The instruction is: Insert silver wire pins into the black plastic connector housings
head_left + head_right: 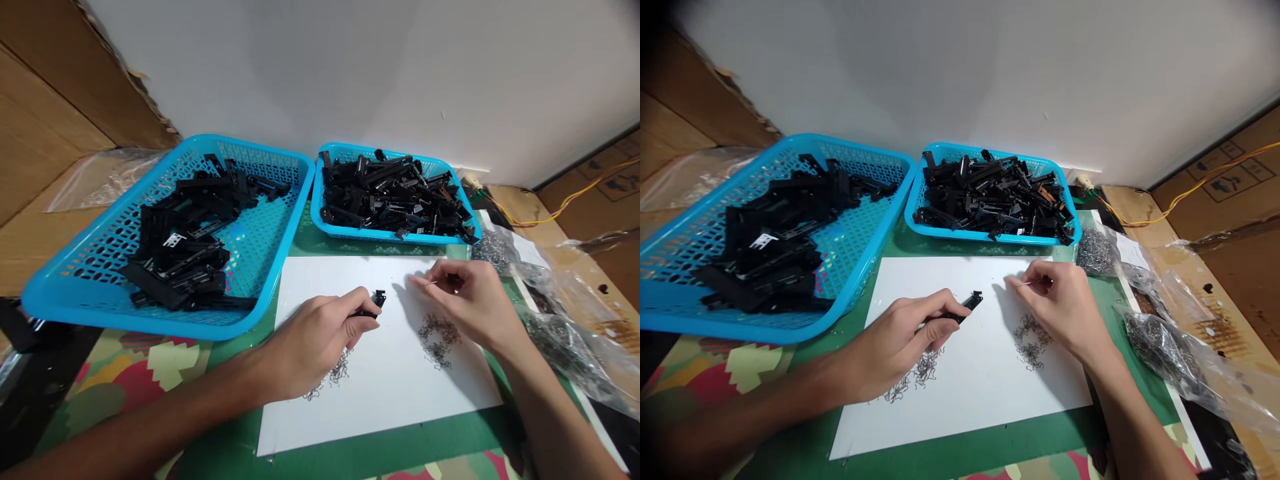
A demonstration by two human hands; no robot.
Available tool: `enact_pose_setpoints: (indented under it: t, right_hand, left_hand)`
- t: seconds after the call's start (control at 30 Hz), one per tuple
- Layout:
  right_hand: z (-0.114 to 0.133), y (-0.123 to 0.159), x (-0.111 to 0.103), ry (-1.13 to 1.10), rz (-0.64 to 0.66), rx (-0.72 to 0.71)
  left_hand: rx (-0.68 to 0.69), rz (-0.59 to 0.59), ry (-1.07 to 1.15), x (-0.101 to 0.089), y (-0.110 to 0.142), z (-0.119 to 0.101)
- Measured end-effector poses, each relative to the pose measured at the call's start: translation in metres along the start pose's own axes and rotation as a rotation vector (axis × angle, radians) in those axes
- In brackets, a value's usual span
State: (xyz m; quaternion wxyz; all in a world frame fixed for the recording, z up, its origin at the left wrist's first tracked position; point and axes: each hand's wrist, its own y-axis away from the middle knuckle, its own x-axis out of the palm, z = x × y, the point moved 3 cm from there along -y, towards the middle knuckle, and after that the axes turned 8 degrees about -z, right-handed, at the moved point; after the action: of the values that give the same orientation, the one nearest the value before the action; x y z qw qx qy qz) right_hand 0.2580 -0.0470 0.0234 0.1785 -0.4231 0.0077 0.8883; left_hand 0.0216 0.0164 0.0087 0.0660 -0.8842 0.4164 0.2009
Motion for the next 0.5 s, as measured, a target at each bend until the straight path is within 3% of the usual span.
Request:
enact_pose_setpoints:
  t: [0.1, 0.23, 0.5]
  right_hand:
    - [-0.001, -0.002, -0.007, 0.040, -0.145, -0.075]
    - [0.000, 0.003, -0.009, 0.004, -0.219, -0.103]
    - [0.015, 0.011, 0.006, -0.154, 0.052, -0.015]
  left_hand:
    - [-0.005, 0.007, 0.003, 0.000, 0.000, 0.000]
    - [-0.003, 0.009, 0.009, -0.001, 0.000, 0.000]
    - [-0.003, 0.016, 0.018, -0.001, 0.001, 0.001]
